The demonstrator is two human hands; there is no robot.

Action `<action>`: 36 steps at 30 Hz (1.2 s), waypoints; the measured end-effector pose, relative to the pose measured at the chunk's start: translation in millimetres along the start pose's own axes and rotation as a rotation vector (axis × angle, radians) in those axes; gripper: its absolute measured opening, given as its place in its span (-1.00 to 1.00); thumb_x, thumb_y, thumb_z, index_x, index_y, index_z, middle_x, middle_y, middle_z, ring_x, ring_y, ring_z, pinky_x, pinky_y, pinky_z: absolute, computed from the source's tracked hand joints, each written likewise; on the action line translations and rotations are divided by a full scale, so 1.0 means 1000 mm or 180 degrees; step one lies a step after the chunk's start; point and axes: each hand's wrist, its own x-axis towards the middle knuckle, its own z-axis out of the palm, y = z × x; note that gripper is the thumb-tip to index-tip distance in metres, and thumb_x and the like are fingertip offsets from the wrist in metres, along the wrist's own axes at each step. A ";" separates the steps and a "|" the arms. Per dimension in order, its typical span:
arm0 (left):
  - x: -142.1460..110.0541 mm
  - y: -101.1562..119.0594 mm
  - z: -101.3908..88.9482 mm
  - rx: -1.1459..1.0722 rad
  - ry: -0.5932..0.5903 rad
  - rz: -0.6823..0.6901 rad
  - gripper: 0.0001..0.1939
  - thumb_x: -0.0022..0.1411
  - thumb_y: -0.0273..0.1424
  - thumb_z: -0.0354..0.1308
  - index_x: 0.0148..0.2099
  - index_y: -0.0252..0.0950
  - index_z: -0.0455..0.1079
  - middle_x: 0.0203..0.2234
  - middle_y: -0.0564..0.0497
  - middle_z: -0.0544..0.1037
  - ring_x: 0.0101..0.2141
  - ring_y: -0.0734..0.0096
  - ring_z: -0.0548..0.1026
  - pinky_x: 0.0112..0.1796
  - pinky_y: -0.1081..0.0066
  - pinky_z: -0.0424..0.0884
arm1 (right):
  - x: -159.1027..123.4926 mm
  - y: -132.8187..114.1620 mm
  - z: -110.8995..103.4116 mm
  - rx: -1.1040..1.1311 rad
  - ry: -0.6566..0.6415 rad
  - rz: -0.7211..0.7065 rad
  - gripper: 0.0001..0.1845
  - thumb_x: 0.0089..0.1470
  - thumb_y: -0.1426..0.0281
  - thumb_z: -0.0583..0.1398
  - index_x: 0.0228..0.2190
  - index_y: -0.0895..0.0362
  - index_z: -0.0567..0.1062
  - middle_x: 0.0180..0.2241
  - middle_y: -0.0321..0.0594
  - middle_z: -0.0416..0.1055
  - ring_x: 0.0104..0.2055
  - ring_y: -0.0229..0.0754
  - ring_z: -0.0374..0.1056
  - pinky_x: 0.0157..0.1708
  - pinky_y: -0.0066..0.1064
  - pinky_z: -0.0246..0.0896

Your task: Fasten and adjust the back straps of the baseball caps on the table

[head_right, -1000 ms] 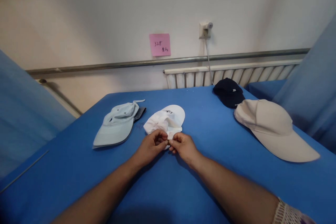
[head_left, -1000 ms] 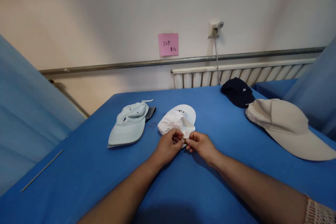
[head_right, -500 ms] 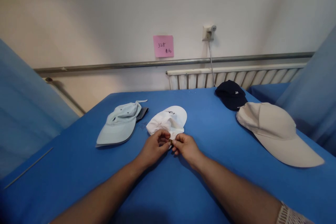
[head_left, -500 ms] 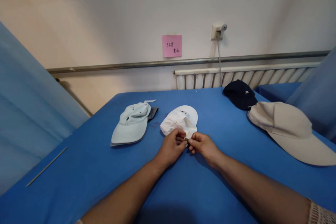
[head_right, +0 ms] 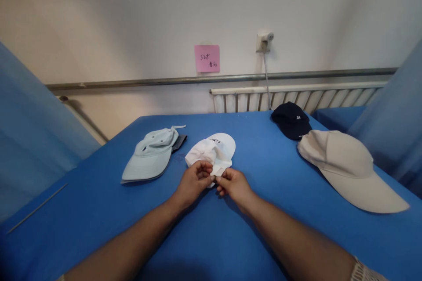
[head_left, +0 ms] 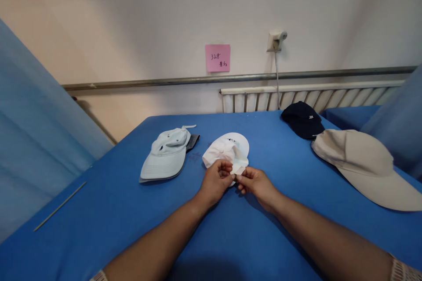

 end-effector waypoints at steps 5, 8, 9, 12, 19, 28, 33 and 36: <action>-0.003 -0.001 0.001 0.0284 -0.0132 0.0256 -0.72 0.00 -0.49 0.24 -0.18 -0.31 0.33 -0.37 0.03 0.43 -0.35 0.43 0.44 -0.31 0.44 0.38 | -0.001 0.000 -0.001 0.0197 -0.0035 0.0079 -0.57 -0.25 0.12 0.42 -0.49 0.20 0.48 -0.57 -0.29 0.38 -0.56 -0.32 0.26 -0.53 -0.44 0.19; -0.005 0.000 -0.001 0.0886 -0.0222 0.0648 -0.75 0.08 -0.51 0.17 -0.14 -0.29 0.35 -0.30 0.00 0.45 -0.28 0.39 0.45 -0.26 0.40 0.39 | -0.001 -0.001 -0.003 0.0640 0.0024 0.0186 -0.62 -0.19 0.18 0.41 -0.41 0.18 0.50 -0.49 -0.26 0.42 -0.50 -0.31 0.30 -0.52 -0.46 0.18; -0.005 0.000 -0.002 0.1066 -0.0261 0.0776 -0.75 0.10 -0.52 0.15 -0.13 -0.29 0.35 -0.28 -0.01 0.45 -0.26 0.38 0.45 -0.24 0.39 0.39 | 0.000 -0.002 -0.005 0.0818 0.0084 0.0228 -0.65 -0.18 0.22 0.41 -0.40 0.18 0.50 -0.47 -0.26 0.42 -0.50 -0.32 0.30 -0.52 -0.48 0.17; -0.006 0.001 -0.004 0.1447 -0.0363 0.1057 -0.75 0.13 -0.54 0.12 -0.10 -0.27 0.35 -0.27 -0.01 0.45 -0.24 0.37 0.44 -0.21 0.38 0.39 | 0.004 -0.004 -0.011 0.1173 0.0312 0.0272 -0.70 -0.22 0.33 0.43 -0.44 0.18 0.49 -0.52 -0.32 0.37 -0.54 -0.37 0.24 -0.58 -0.53 0.09; -0.009 0.005 -0.006 0.1585 -0.0535 0.1307 -0.72 0.17 -0.54 0.09 -0.05 -0.27 0.33 -0.25 -0.02 0.46 -0.27 0.38 0.45 -0.24 0.40 0.39 | 0.011 -0.002 -0.022 0.1026 0.0495 0.0049 -0.74 -0.23 0.37 0.41 -0.47 0.17 0.48 -0.56 -0.33 0.35 -0.59 -0.36 0.17 -0.59 -0.48 0.07; 0.008 0.019 -0.037 0.2420 0.0535 0.1185 -0.78 0.15 -0.43 0.13 -0.12 -0.30 0.40 -0.31 -0.02 0.47 -0.35 0.36 0.45 -0.27 0.35 0.39 | 0.025 -0.001 -0.039 0.0203 0.1619 -0.0321 -0.62 -0.28 0.36 0.32 -0.32 0.14 0.43 -0.47 -0.30 0.38 -0.49 -0.23 0.30 -0.52 -0.42 0.18; 0.016 0.011 -0.042 0.2733 0.0723 0.1201 -0.69 0.14 -0.39 0.16 -0.04 -0.32 0.37 -0.17 -0.11 0.48 -0.22 0.23 0.47 -0.17 0.26 0.41 | 0.032 0.000 -0.049 -0.1245 0.1971 -0.1107 -0.66 -0.15 0.29 0.23 -0.26 0.12 0.44 -0.25 -0.17 0.42 -0.20 -0.09 0.37 -0.22 -0.28 0.27; 0.019 0.003 -0.043 0.2794 0.0740 0.1292 -0.64 0.14 -0.43 0.15 0.02 -0.30 0.35 -0.11 -0.13 0.48 -0.15 0.20 0.47 -0.13 0.23 0.41 | 0.032 0.004 -0.048 -0.2020 0.1475 -0.1379 -0.71 -0.07 0.29 0.19 -0.25 0.12 0.47 -0.14 -0.13 0.40 -0.11 -0.07 0.36 -0.12 -0.24 0.26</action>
